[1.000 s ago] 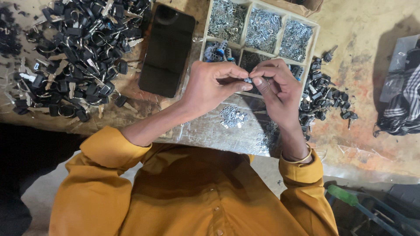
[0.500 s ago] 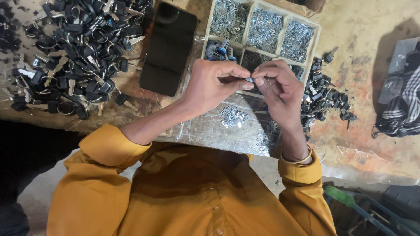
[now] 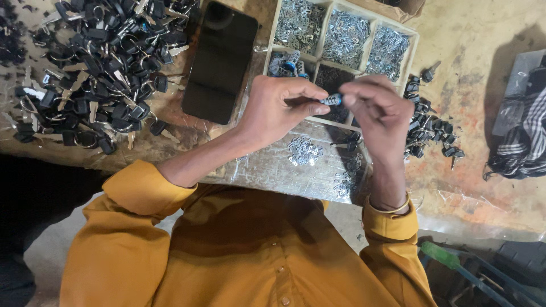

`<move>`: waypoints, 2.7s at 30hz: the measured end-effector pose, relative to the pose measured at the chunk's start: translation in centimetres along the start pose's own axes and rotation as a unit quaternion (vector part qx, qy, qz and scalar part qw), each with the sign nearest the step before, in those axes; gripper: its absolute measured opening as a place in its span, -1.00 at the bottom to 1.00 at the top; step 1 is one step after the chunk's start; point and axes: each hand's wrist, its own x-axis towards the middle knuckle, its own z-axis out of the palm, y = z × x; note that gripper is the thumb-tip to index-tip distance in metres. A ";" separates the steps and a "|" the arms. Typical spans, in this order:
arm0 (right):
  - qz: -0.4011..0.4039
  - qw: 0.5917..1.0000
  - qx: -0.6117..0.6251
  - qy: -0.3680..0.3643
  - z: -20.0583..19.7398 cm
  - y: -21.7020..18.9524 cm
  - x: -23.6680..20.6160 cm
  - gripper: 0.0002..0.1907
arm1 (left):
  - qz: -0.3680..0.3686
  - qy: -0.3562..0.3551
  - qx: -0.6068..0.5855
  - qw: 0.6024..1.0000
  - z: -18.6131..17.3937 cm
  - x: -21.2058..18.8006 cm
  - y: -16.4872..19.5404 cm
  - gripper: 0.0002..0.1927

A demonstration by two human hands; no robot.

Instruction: The person picks lock cylinder bodies from a compartment tray, inserts keys into them by hand, and places the assembled locks onto the table. They repeat this cycle, occasionally turning a lock over and setting finished ones aside with the other completed locks.

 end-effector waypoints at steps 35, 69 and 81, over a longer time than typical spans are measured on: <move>-0.169 0.969 -0.178 -0.009 0.8 -1.7 0.1 -0.83 | -0.001 0.017 0.010 1.000 -0.3 -0.5 0.4 -0.80; -0.074 0.993 -0.083 -0.034 0.6 -2.1 -0.2 -0.86 | 0.007 0.006 0.032 0.999 -0.3 -0.7 0.6 -0.83; -0.069 0.992 -0.100 -0.021 0.6 -2.2 -0.4 -0.85 | 0.011 0.008 0.035 0.999 -0.2 -0.6 0.4 -0.82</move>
